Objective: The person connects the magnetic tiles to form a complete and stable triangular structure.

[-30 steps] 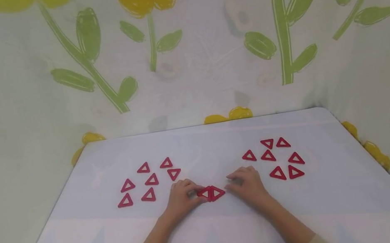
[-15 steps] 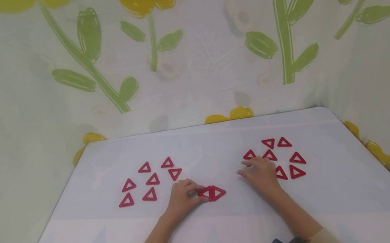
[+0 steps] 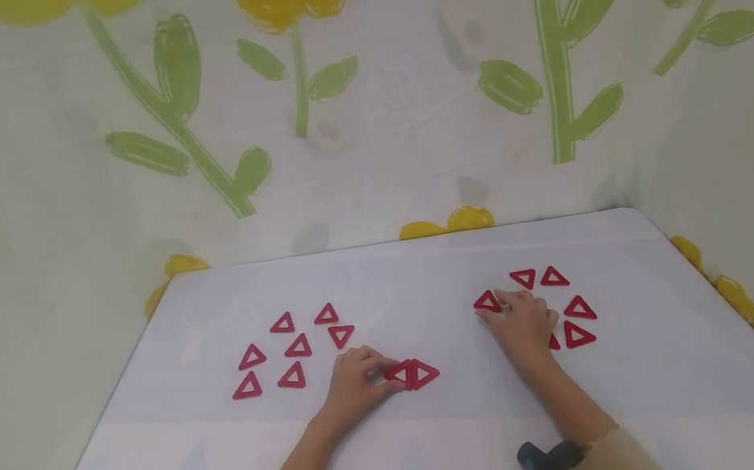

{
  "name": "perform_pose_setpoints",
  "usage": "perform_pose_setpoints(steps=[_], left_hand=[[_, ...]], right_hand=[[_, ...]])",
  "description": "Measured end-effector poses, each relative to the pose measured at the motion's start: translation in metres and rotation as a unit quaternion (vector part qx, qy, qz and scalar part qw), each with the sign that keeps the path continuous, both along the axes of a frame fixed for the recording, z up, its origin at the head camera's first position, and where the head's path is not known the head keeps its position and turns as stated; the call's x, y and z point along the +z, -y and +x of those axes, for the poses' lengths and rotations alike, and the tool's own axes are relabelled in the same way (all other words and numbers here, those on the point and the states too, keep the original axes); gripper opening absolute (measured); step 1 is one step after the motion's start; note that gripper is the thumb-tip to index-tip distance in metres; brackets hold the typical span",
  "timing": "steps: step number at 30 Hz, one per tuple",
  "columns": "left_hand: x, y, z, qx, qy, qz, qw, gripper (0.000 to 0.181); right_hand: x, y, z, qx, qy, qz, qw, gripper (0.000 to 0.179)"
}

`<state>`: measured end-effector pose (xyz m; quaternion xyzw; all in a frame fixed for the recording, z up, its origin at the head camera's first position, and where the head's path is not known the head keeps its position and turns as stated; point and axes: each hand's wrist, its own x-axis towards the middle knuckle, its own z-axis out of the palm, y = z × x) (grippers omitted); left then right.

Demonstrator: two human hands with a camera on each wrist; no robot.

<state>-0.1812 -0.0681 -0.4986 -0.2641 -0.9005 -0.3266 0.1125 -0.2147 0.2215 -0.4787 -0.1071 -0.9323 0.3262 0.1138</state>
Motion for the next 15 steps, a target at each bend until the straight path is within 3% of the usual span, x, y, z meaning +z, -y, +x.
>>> perform_pose_setpoints(steps=[6, 15], left_hand=[[0.0028, -0.0008, 0.0013, -0.007, 0.004, 0.004, 1.0, 0.028], [0.0015, 0.0005, 0.0003, -0.001, 0.007, -0.006, 1.0, 0.028]], right_hand=[[-0.0026, -0.0003, -0.0065, -0.016, 0.017, 0.027, 0.9994, 0.054], [-0.0057, 0.0002, -0.0112, -0.011, 0.004, 0.039, 0.9992, 0.043]])
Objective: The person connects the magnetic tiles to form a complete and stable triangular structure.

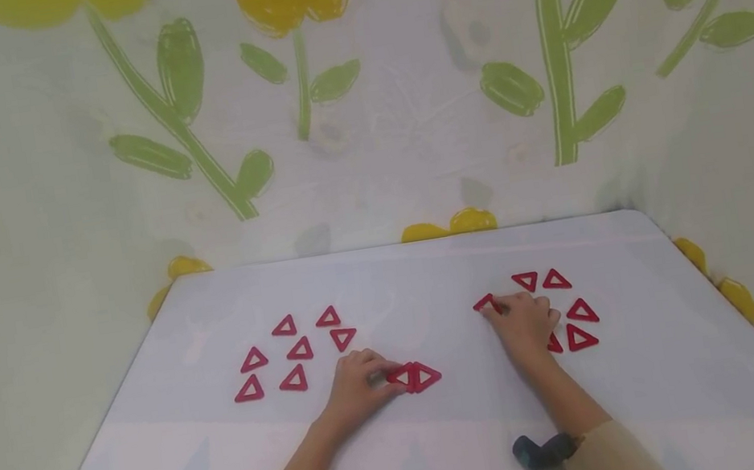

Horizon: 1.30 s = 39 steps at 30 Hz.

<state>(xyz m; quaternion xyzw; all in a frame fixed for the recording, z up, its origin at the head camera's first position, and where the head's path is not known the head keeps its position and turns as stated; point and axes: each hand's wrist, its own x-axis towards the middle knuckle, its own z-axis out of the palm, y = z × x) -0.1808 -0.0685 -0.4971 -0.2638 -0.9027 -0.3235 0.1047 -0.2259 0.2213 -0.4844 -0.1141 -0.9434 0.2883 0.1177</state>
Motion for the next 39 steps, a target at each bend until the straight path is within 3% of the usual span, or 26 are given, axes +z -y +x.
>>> perform_pose_setpoints(steps=[19, 39], left_hand=[[-0.005, 0.0, -0.002, -0.005, -0.029, 0.008, 0.9995, 0.026], [-0.001, -0.002, 0.0, -0.007, -0.027, 0.02, 0.9994, 0.024]], right_hand=[[-0.005, 0.003, 0.008, 0.044, -0.023, 0.008, 0.9987, 0.039], [0.0, 0.011, 0.021, 0.085, -0.018, -0.001, 0.9962, 0.036]])
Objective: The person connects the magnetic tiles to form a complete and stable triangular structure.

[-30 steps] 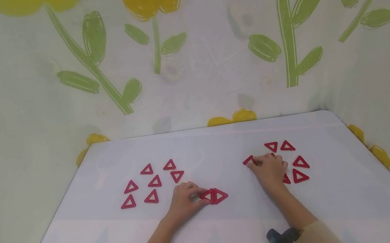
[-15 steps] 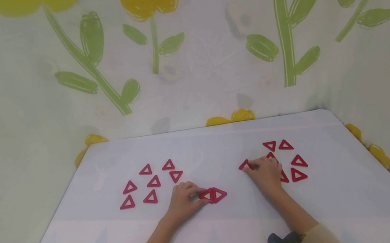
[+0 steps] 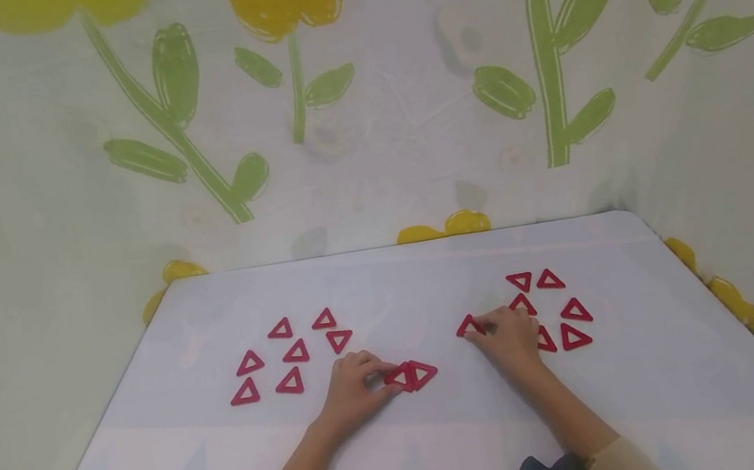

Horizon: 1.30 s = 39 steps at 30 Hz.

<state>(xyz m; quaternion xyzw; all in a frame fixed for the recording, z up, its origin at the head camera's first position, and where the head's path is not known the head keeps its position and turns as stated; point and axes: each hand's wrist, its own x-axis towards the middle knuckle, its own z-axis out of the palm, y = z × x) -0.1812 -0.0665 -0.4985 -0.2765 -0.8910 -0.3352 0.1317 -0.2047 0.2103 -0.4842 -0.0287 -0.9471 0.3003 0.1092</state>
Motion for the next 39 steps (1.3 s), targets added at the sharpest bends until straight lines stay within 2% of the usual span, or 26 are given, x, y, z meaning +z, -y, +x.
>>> perform_pose_setpoints(steps=[9, 16, 24, 28, 39], left_hand=[[-0.002, 0.001, 0.0, 0.004, -0.011, 0.001, 0.9999, 0.023], [-0.005, 0.002, 0.0, 0.008, -0.003, -0.007, 0.9999, 0.023], [-0.005, 0.001, -0.001, 0.009, -0.018, -0.002, 0.9998, 0.022], [-0.004, 0.0, 0.001, 0.012, -0.012, -0.002, 0.9999, 0.021], [-0.001, -0.003, 0.002, 0.034, 0.012, -0.005, 0.9993, 0.023]], right_hand=[[-0.003, 0.004, 0.01, 0.024, 0.004, -0.013, 0.9996, 0.036], [-0.005, 0.013, 0.022, 0.029, 0.001, -0.017, 0.9994, 0.035], [-0.003, 0.018, 0.031, 0.039, 0.004, -0.039, 0.9985, 0.031], [-0.006, 0.021, 0.035, 0.045, -0.012, -0.047, 0.9978, 0.03], [-0.014, 0.03, 0.042, 0.066, -0.089, -0.05, 0.9925, 0.028]])
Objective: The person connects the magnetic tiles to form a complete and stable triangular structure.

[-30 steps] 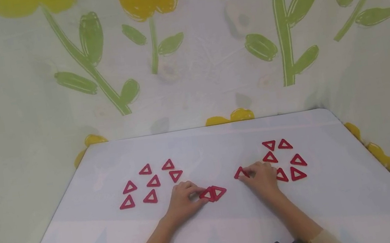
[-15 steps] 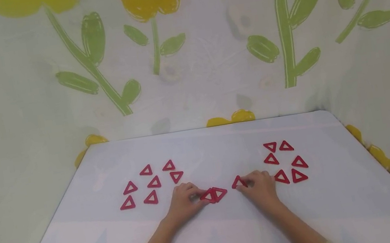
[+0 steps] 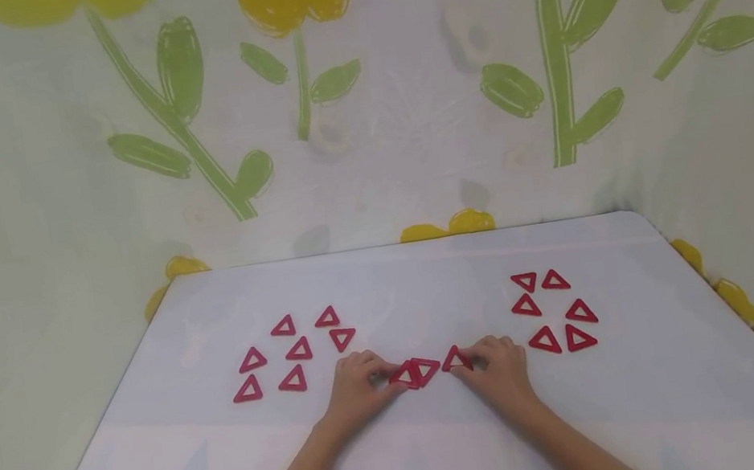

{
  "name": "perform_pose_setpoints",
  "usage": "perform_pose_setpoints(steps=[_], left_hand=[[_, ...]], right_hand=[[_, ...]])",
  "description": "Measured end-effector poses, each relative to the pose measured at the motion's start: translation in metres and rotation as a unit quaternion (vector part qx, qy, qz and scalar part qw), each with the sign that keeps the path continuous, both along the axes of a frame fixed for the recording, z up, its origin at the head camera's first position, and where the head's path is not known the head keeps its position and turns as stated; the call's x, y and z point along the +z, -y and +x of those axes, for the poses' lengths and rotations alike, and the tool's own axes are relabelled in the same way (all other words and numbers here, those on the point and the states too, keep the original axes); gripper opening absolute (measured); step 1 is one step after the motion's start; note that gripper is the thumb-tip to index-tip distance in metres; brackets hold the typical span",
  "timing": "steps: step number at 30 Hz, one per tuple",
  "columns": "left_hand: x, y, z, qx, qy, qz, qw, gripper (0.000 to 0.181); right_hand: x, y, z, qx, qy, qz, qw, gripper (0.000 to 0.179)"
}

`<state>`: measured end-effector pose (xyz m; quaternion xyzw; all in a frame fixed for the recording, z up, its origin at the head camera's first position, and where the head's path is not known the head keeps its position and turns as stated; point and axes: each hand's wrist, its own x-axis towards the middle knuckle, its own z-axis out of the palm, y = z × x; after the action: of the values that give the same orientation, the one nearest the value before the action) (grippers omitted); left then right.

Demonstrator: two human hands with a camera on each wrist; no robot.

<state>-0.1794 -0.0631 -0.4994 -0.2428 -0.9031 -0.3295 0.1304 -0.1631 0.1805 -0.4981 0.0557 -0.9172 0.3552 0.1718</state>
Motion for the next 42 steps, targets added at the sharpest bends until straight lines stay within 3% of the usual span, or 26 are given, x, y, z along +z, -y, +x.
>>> perform_pose_setpoints(steps=[7, 14, 22, 33, 42], left_hand=[[0.001, -0.007, 0.004, 0.041, 0.029, 0.016, 0.9986, 0.023], [0.002, -0.014, 0.008, 0.072, 0.027, 0.022, 0.9968, 0.022], [0.006, -0.017, 0.01, 0.073, 0.021, 0.02, 0.9969, 0.021], [0.006, -0.019, 0.011, 0.073, 0.028, 0.021, 0.9967, 0.022], [0.006, -0.019, 0.011, 0.074, 0.026, 0.015, 0.9968, 0.022]], right_hand=[[0.0, 0.005, 0.004, 0.003, -0.02, 0.004, 0.9998, 0.028], [-0.002, 0.008, 0.006, 0.004, -0.035, 0.011, 0.9993, 0.031], [-0.001, 0.011, 0.009, 0.012, -0.045, 0.017, 0.9988, 0.033], [-0.005, 0.01, 0.008, 0.027, -0.111, 0.037, 0.9927, 0.033], [-0.007, 0.01, 0.006, 0.049, -0.141, 0.04, 0.988, 0.032]])
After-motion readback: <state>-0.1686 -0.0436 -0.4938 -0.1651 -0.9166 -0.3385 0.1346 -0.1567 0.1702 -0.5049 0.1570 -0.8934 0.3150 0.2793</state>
